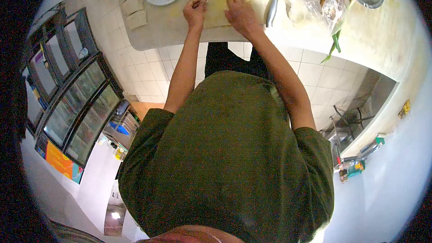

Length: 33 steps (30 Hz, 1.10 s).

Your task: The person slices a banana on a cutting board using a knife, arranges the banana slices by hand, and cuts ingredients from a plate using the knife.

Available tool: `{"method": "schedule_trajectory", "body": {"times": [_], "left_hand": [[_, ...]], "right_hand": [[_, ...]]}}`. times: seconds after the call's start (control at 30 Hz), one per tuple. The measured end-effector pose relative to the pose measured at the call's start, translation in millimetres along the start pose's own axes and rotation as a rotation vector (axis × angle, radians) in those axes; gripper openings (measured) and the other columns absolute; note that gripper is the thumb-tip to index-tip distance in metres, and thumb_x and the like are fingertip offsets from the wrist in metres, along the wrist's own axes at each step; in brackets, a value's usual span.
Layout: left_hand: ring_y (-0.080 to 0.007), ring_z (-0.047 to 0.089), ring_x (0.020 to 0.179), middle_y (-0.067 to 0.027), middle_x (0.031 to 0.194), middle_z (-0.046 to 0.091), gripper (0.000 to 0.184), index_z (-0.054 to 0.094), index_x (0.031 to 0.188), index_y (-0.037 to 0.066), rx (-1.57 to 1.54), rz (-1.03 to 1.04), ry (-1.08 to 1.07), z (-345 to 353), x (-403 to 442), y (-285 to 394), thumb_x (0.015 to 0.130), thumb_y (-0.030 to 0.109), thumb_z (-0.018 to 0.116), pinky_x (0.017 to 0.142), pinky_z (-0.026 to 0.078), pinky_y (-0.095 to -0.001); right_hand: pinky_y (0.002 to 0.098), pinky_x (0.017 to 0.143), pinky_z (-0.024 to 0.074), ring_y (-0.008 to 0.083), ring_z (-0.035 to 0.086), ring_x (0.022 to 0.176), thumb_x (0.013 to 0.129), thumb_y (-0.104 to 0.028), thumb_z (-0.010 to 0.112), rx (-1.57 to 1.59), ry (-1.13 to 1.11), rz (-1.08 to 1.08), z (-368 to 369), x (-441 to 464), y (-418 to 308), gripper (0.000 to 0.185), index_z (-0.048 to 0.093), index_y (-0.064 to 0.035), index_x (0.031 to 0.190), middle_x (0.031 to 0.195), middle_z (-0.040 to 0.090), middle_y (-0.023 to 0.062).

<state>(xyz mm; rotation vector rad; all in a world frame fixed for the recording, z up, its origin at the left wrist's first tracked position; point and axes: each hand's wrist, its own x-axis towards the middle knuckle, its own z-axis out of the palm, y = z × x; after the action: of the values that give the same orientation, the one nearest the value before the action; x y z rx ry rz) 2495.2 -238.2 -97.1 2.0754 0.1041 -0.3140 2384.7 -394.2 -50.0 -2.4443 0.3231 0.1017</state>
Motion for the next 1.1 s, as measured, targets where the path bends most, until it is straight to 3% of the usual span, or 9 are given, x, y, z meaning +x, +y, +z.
{"method": "schedule_trajectory", "body": {"times": [0.1, 0.23, 0.3, 0.43, 0.5, 0.57, 0.63, 0.87, 1.1], "left_hand": [[-0.0226, 0.070, 0.071, -0.0150, 0.083, 0.072, 0.025, 0.072, 0.097, -0.004, 0.181, 0.124, -0.048, -4, 4, 1, 0.085, 0.017, 0.077, 0.068, 0.055, -0.0348], [-0.0298, 0.071, 0.077, -0.0200, 0.089, 0.072, 0.024, 0.072, 0.105, -0.001, 0.208, 0.235, -0.045, -6, 10, -7, 0.090, 0.016, 0.070, 0.071, 0.055, -0.0368], [-0.0266, 0.070, 0.075, -0.0170, 0.085, 0.073, 0.028, 0.071, 0.108, 0.000, 0.144, 0.188, -0.027, -8, 9, -9, 0.091, 0.021, 0.071, 0.072, 0.055, -0.0377], [-0.0306, 0.068, 0.090, -0.0172, 0.096, 0.070, 0.041, 0.064, 0.117, -0.001, 0.183, 0.150, -0.199, -26, -2, 4, 0.088, 0.024, 0.075, 0.082, 0.053, -0.0410], [-0.0345, 0.063, 0.101, -0.0183, 0.105, 0.065, 0.049, 0.058, 0.121, -0.001, 0.302, 0.300, -0.232, -32, -7, -2, 0.084, 0.026, 0.077, 0.088, 0.051, -0.0440], [-0.0370, 0.058, 0.108, -0.0191, 0.111, 0.061, 0.058, 0.053, 0.125, 0.000, 0.384, 0.355, -0.276, -35, -12, -3, 0.081, 0.027, 0.080, 0.092, 0.048, -0.0463], [-0.0383, 0.054, 0.112, -0.0194, 0.115, 0.057, 0.065, 0.049, 0.128, 0.002, 0.424, 0.314, -0.328, -31, -16, 2, 0.078, 0.029, 0.082, 0.094, 0.046, -0.0481], [-0.0406, 0.051, 0.116, -0.0215, 0.121, 0.053, 0.060, 0.047, 0.129, 0.002, 0.377, 0.308, -0.408, -28, 1, -7, 0.079, 0.016, 0.078, 0.098, 0.046, -0.0472], [-0.0416, 0.053, 0.115, -0.0234, 0.123, 0.052, 0.054, 0.047, 0.131, 0.001, 0.216, 0.404, -0.521, -34, 11, -13, 0.083, 0.011, 0.072, 0.099, 0.046, -0.0469]], "right_hand": [[0.0490, 0.089, 0.0512, 0.0402, 0.061, 0.103, 0.090, -0.018, 0.064, 0.029, -0.051, -0.056, 24, 9, -16, 0.028, 0.056, -0.0011, 0.110, 0.109, 0.060, 0.0229], [0.0498, 0.090, 0.0489, 0.0435, 0.059, 0.103, 0.090, -0.019, 0.066, 0.232, -0.028, 0.115, 55, 18, -31, 0.038, 0.056, 0.0001, 0.121, 0.112, 0.059, 0.0234], [0.0504, 0.090, 0.0486, 0.0454, 0.059, 0.103, 0.090, -0.018, 0.066, 0.315, 0.068, 0.126, 63, 20, -39, 0.038, 0.056, 0.0005, 0.122, 0.112, 0.059, 0.0240], [0.0474, 0.088, 0.0510, 0.0423, 0.060, 0.101, 0.088, -0.020, 0.068, 0.110, 0.223, 0.117, 50, 17, -31, 0.040, 0.058, -0.0014, 0.122, 0.110, 0.061, 0.0233], [0.0458, 0.088, 0.0524, 0.0391, 0.061, 0.101, 0.087, -0.023, 0.070, -0.047, 0.313, 0.182, 41, 15, -15, 0.044, 0.059, -0.0016, 0.123, 0.110, 0.063, 0.0217], [0.0454, 0.086, 0.0526, 0.0366, 0.062, 0.101, 0.085, -0.026, 0.072, -0.142, 0.254, 0.345, 29, 24, -9, 0.042, 0.062, -0.0038, 0.119, 0.109, 0.064, 0.0184], [0.0491, 0.083, 0.0513, 0.0369, 0.062, 0.101, 0.087, -0.032, 0.071, -0.230, 0.250, 0.296, 24, 30, -5, 0.035, 0.065, -0.0058, 0.110, 0.107, 0.066, 0.0165], [0.0478, 0.090, 0.0467, 0.0354, 0.061, 0.105, 0.091, -0.037, 0.065, -0.304, 0.132, 0.348, 26, 37, 2, 0.032, 0.068, -0.0096, 0.107, 0.109, 0.069, 0.0128], [0.0531, 0.086, 0.0499, 0.0371, 0.064, 0.099, 0.096, -0.039, 0.056, -0.312, 0.171, 0.350, 34, 37, -3, 0.036, 0.066, -0.0053, 0.106, 0.103, 0.069, 0.0158]]}}
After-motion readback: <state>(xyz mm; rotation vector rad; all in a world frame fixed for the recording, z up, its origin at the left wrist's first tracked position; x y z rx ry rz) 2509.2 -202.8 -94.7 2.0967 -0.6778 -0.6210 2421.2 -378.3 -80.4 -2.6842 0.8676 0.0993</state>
